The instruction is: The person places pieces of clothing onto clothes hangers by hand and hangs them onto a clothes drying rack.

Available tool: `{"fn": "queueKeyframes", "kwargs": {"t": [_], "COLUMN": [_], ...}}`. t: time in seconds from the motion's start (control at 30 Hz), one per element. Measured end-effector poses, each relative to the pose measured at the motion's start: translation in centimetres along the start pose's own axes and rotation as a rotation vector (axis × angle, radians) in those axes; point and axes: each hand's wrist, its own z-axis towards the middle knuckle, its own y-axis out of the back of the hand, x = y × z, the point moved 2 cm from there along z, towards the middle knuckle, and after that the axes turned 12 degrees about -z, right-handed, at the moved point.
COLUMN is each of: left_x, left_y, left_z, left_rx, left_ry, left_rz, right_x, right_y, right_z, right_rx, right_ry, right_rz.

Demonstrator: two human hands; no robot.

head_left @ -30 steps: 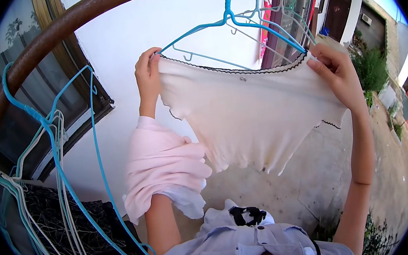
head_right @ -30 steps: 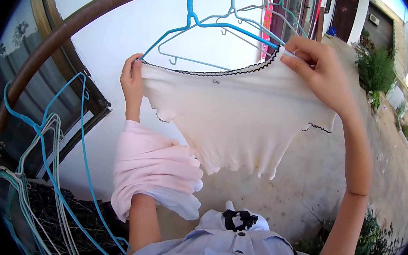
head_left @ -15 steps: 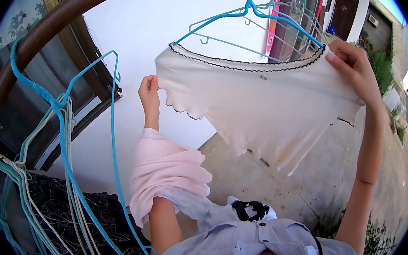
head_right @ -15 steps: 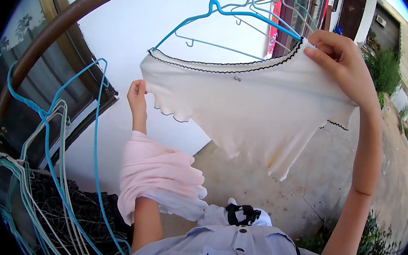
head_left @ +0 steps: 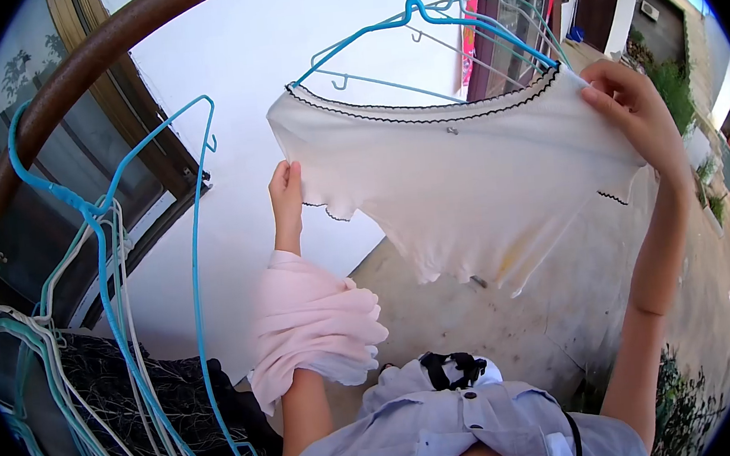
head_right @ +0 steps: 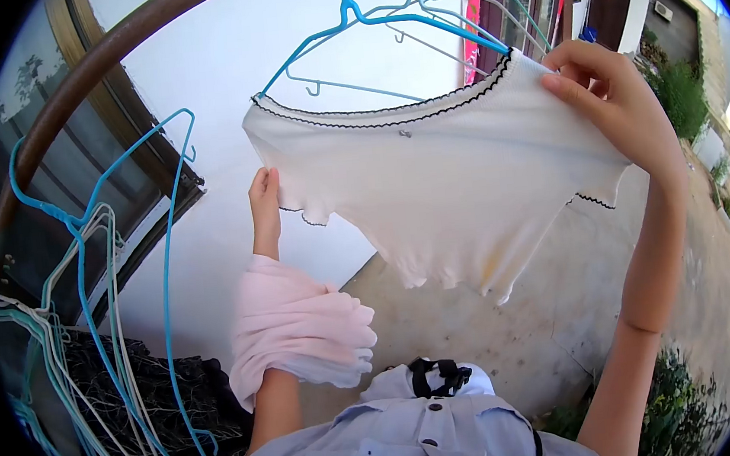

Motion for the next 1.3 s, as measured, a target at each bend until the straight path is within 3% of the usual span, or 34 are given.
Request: {"fn": "queueKeyframes", "kwargs": {"t": [0.07, 0.1, 0.17, 0.23, 0.3, 0.37, 0.4, 0.53, 0.6, 0.73, 0.8, 0.83, 0.9, 1.03, 1.1, 1.17, 1.27, 1.3], "left_x": [1.6, 1.5, 1.0, 2.3, 3.7, 4.9, 2.8, 3.9, 3.9, 3.2, 2.5, 2.4, 2.1, 1.3, 0.3, -1.0, -2.3, -2.9], "left_y": [0.2, -0.7, -2.4, -2.8, -2.6, -2.7, -4.5, -3.5, -2.8, -1.5, -1.6, -1.5, -1.1, -1.4, -1.8, -1.4, -1.2, -0.6], "left_z": [0.3, -0.1, -1.5, -2.8, -3.7, -4.4, -5.3, -6.3, -7.1, -9.4, -11.0, -11.9, -14.3, -19.7, -22.3, -24.4, -26.9, -28.0], "left_rx": [0.022, 0.030, 0.025, 0.038, 0.042, 0.194, 0.160, 0.118, 0.066, 0.028, 0.011, -0.006, -0.098, -0.319, -0.367, -0.423, -0.519, -0.574], "left_ry": [0.045, 0.048, 0.116, 0.201, 0.295, 0.305, 0.223, 0.261, 0.224, 0.276, 0.176, 0.176, 0.136, 0.071, 0.076, 0.077, 0.109, 0.124], "left_rz": [-0.074, -0.083, -0.503, -0.493, -0.478, -0.304, -0.467, -0.459, -0.341, -0.174, -0.163, -0.158, -0.081, 0.057, 0.157, 0.201, 0.262, 0.284], "right_x": [-0.9, -1.5, -2.3, -3.1, -4.4, -4.0, -3.4, -3.0, -2.7, -1.7, -1.7, -1.8, -2.7, -6.9, -8.2, -8.1, -8.5, -7.9], "right_y": [0.0, -0.3, -1.8, -3.8, -6.2, -9.5, -11.0, -18.6, -21.5, -22.8, -23.2, -23.0, -21.6, -19.4, -19.2, -18.5, -17.9, -17.8], "right_z": [-1.9, -2.7, -4.3, -6.1, -7.7, -9.2, -9.6, -10.9, -11.5, -13.2, -13.8, -13.6, -12.3, -10.9, -10.5, -10.1, -10.4, -10.5], "right_rx": [-0.127, -0.083, -0.137, -0.203, -0.068, -0.038, 0.011, 0.080, 0.326, 0.414, -0.091, -0.075, -0.422, -0.212, -0.216, -0.274, -0.203, -0.213], "right_ry": [0.008, -0.054, -0.144, -0.144, -0.222, -0.243, -0.236, -0.298, -0.274, -0.381, -0.288, -0.281, -0.340, -0.268, -0.251, -0.214, -0.124, -0.273], "right_rz": [0.226, 0.348, 0.422, 0.525, 0.603, 0.598, 0.574, 0.470, 0.698, 0.860, 1.014, 1.022, 1.414, 1.541, 1.291, 1.315, 1.711, 1.723]}}
